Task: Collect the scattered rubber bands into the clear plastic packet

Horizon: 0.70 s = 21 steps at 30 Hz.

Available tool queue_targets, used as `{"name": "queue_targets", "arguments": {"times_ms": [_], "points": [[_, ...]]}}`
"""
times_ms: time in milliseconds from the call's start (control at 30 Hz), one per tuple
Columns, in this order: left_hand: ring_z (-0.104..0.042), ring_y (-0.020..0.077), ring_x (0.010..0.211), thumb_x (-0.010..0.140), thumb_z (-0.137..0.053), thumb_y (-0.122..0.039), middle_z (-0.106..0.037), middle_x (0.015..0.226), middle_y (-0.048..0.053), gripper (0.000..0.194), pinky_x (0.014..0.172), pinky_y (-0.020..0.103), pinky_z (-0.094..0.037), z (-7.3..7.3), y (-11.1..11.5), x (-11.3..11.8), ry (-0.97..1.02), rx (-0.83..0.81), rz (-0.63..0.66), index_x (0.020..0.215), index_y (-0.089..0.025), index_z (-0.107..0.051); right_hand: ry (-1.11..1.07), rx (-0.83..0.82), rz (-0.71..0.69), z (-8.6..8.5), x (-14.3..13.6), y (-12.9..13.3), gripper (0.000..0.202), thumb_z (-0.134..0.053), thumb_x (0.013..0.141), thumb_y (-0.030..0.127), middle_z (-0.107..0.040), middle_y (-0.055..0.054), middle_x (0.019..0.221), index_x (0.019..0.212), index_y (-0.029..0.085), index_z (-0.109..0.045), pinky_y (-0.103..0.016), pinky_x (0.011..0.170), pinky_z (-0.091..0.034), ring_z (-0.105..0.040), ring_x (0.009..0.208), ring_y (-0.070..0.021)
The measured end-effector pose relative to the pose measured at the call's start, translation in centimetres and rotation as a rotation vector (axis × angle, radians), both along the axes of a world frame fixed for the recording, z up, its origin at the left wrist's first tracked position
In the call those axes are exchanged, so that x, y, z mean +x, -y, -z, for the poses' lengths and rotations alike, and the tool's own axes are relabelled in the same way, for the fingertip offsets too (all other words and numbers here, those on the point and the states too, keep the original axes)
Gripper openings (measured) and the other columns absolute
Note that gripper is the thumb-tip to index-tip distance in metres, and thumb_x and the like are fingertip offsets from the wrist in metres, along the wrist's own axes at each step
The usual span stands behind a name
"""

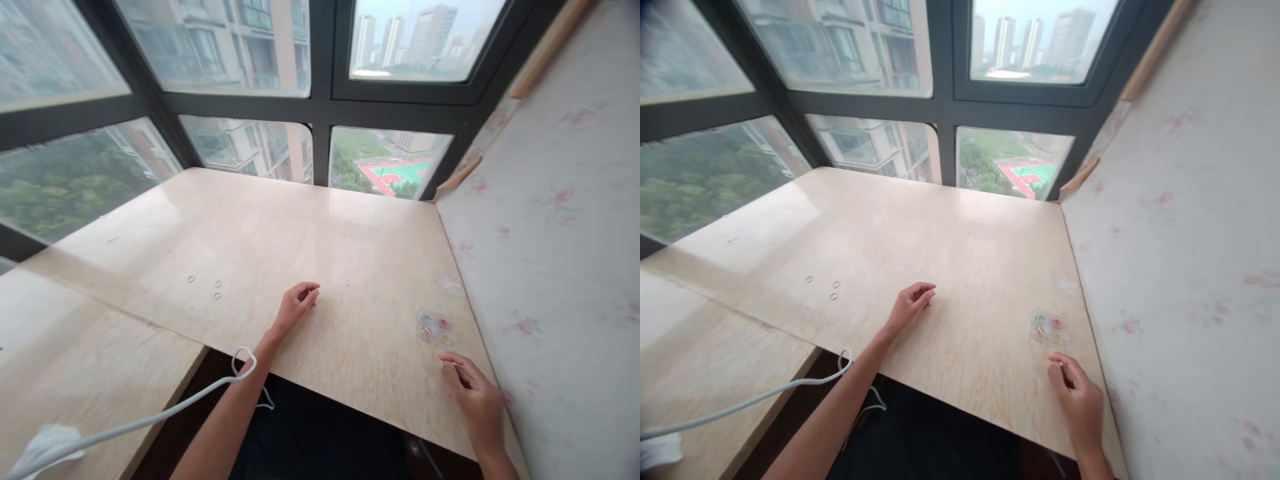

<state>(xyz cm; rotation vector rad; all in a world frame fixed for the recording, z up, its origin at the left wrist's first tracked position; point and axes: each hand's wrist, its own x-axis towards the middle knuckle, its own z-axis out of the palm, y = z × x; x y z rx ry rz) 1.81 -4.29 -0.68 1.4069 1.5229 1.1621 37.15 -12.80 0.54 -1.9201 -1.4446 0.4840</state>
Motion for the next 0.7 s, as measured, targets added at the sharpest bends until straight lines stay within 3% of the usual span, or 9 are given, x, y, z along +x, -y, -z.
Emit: {"name": "queue_targets", "arguments": {"times_ms": [167,433,567,700], "points": [[-0.061,0.0143,0.061,0.080,-0.055,-0.037,-0.067,0.078,0.005,0.029,0.059,0.027,-0.050,-1.4,0.6,-4.5,-0.093,0.017,-0.124,0.096,-0.015,-0.066,0.042,-0.040,-0.005,0.7,0.6,-0.1,0.040,-0.053,0.071,0.052,-0.067,-0.003,0.060,0.086,0.020,-0.070,-0.024,0.045,-0.045,-0.063,0.052,-0.0205],[-0.061,0.0177,0.071,0.077,-0.052,-0.028,-0.069,0.090,0.007,0.028,0.071,0.030,-0.047,-4.8,2.3,-15.9,-0.666,-0.081,-0.351,0.097,-0.016,-0.067,0.083,-0.042,-0.078,1.1,0.6,-0.4,0.043,-0.054,0.065,0.059,-0.074,-0.004,0.075,0.083,0.024,-0.072,-0.027,0.051,-0.052,-0.071,0.071,-0.0272],[-0.063,0.0212,0.077,0.073,-0.056,-0.028,-0.069,0.092,0.009,0.034,0.071,0.030,-0.046,-5.5,2.8,-20.6,-0.823,-0.262,-0.334,0.102,-0.016,-0.068,0.100,-0.010,-0.107,1.5,0.9,-0.4,0.043,-0.053,0.065,0.059,-0.075,-0.005,0.082,0.083,0.024,-0.072,-0.028,0.052,-0.052,-0.071,0.074,-0.0281],[-0.063,0.0236,0.081,0.069,-0.058,-0.030,-0.070,0.087,0.008,0.026,0.072,0.030,-0.044,-5.3,2.6,-23.0,-0.875,-0.312,-0.207,0.088,-0.020,-0.073,0.105,0.004,-0.123,1.9,1.2,-0.4,0.044,-0.054,0.066,0.058,-0.075,-0.004,0.085,0.086,0.024,-0.073,-0.029,0.054,-0.053,-0.071,0.077,-0.0287]]}}
